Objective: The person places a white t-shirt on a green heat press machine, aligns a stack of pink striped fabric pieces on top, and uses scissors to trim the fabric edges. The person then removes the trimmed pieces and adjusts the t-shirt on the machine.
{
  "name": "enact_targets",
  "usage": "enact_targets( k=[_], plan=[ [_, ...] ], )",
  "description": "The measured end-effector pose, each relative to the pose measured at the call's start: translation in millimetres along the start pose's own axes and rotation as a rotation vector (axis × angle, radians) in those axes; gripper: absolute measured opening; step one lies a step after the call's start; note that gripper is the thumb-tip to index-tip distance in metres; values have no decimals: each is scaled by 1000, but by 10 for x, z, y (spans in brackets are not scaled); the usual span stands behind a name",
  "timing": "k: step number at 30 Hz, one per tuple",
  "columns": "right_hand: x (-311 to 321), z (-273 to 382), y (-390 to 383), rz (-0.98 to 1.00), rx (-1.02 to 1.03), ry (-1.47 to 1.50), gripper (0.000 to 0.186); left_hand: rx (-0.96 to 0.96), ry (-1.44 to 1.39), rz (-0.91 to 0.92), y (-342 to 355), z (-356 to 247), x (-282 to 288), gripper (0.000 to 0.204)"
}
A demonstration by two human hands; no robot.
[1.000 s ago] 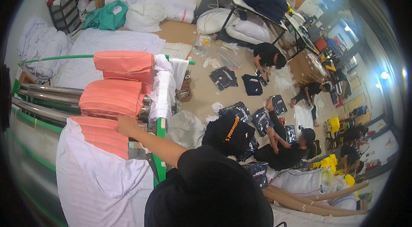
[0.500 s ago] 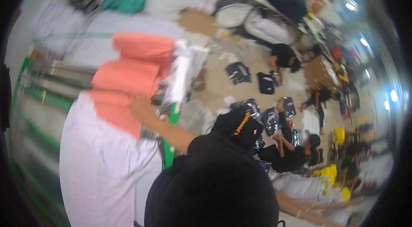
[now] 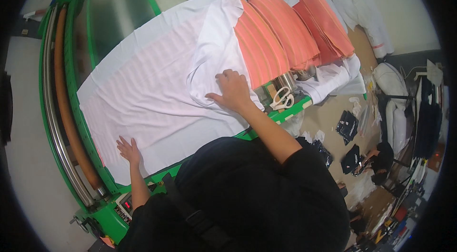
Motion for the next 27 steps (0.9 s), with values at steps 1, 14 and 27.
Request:
enact_targets(
  k=[1,14,27],
  plan=[
    [-22,21,-47,54,30,-11,60,-1,-2,0,12,-14,16,84],
    [550,-795,-253,518,-162,106,30,36,252,127,-47,-316,234,88],
    [692,-1955,2145,53,-166,200,36,-821,-310,108,-2433,-5488,-106,47]
  ],
)
Point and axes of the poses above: each hand's wrist, its own y-axis towards the middle knuckle, its own x-axis out of the back of the hand, z = x × y, the point moved 6 cm from there along y, towards the middle knuckle, and after that the axes turned 4 degrees about -x, right-handed, at the moved point
